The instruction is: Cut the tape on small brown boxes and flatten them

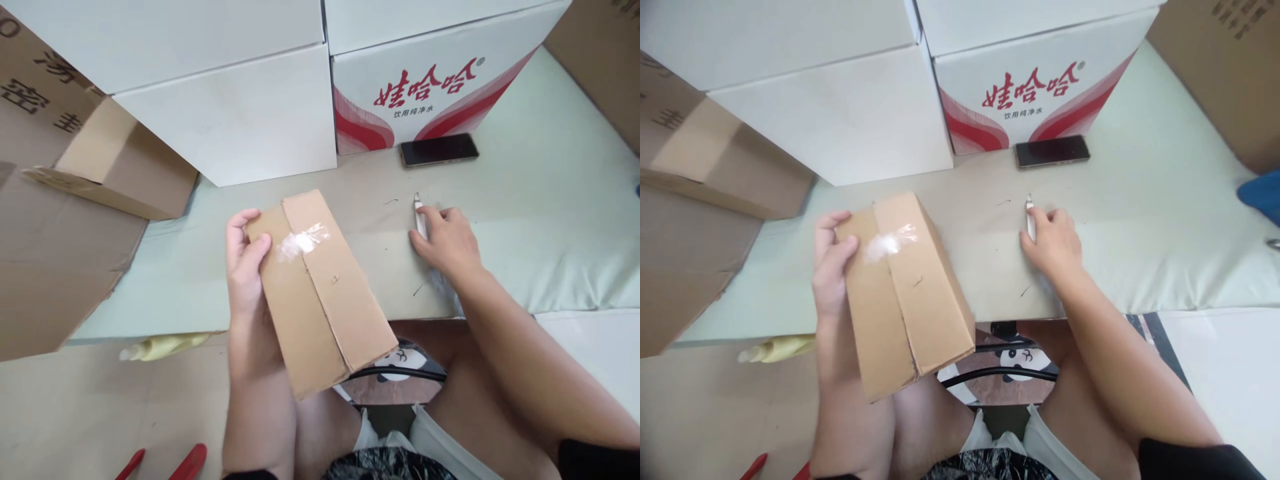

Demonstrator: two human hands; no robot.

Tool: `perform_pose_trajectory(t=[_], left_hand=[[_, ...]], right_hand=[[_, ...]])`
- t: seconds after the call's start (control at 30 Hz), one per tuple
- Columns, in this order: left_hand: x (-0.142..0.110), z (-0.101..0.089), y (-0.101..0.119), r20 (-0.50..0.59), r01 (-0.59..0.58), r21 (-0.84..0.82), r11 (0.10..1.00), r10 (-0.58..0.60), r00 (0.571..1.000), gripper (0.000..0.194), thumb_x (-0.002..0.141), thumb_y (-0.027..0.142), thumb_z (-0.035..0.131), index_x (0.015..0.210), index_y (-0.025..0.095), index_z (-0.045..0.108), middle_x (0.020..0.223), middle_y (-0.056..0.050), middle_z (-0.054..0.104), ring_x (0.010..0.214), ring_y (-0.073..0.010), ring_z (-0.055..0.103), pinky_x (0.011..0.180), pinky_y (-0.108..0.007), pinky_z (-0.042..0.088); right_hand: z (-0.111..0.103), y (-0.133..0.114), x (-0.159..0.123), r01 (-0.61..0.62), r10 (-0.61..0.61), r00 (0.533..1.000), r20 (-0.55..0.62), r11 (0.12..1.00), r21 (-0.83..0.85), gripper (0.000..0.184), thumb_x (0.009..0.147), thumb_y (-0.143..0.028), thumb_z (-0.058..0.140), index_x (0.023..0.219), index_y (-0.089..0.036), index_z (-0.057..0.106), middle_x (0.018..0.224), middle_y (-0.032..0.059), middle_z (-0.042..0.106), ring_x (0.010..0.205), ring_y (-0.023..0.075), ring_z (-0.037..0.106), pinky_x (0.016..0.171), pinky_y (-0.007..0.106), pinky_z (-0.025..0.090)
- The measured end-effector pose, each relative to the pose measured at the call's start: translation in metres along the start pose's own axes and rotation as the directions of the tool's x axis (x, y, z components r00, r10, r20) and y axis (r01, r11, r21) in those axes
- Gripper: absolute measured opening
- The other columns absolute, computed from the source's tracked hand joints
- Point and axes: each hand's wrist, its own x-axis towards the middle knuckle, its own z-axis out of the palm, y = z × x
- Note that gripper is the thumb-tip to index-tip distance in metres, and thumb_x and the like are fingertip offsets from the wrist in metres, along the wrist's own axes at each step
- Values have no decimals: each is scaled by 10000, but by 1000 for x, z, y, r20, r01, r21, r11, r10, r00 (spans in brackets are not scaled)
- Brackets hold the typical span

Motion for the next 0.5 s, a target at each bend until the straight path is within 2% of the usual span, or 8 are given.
perform_pose_trajectory(t=[0.13,0.2,0.23,0.27,0.3,0.37,0.43,0.5], left_hand=[[3,0,-13,68,18,56,998,-22,997,397,739,334,830,1084,278,643,962,-18,654,725,-157,624,580,-257,504],[4,-1,-18,89,-2,92,996,-6,996,379,752,344,815,1088,291,648,996,-25,650,752,-168,632,599,-272,530],[5,-1,-19,95,-13,106,994,3,995,373,760,349,805,1095,296,649,1003,-27,649,757,-171,633,603,-276,537],[5,-1,-21,102,-23,118,993,11,995,368,771,352,795,1104,300,649,1006,-30,648,760,-174,636,605,-279,542],[5,-1,-21,110,-33,129,991,19,994,363,783,355,786,1114,303,648,1007,-31,648,761,-175,638,607,-281,545],[3,0,-22,131,-49,151,987,29,991,353,810,360,768,1136,309,642,1018,-33,649,771,-177,645,616,-283,552],[0,2,-21,154,-64,178,982,36,987,340,842,371,744,1160,317,635,1038,-36,649,783,-179,651,623,-285,555],[-4,5,-21,173,-79,214,974,42,984,341,868,387,726,1190,321,635,1057,-40,647,791,-180,651,627,-285,555]], right_hand=[[0,4,3,12,-12,1000,6,996,89,611,860,-243,558,1470,-224,587,1147,167,727,1037,359,694,898,492,527],[-1,1,2,2,0,1000,-8,961,275,599,804,-229,584,1402,-250,616,1017,103,744,867,296,690,816,447,531],[-2,-2,1,-9,10,1000,0,910,415,588,779,-232,589,1365,-267,623,956,69,734,769,257,669,753,417,528],[-4,-5,-1,-22,15,1000,17,820,572,580,754,-236,584,1330,-284,622,903,37,715,678,219,635,684,385,517],[-6,-8,-3,-33,7,999,39,690,723,567,730,-241,573,1293,-297,618,863,9,691,607,188,599,621,358,499],[-12,-15,-9,-44,-53,996,69,378,925,520,684,-250,557,1197,-312,612,808,-24,652,545,158,569,553,328,478],[-20,-19,-15,-34,-145,988,52,128,991,469,644,-263,564,1108,-322,608,767,-34,639,579,168,611,575,341,508],[-28,-22,-22,-15,-230,973,16,4,1000,430,638,-288,603,1065,-344,604,749,-37,642,645,186,654,623,362,535]])
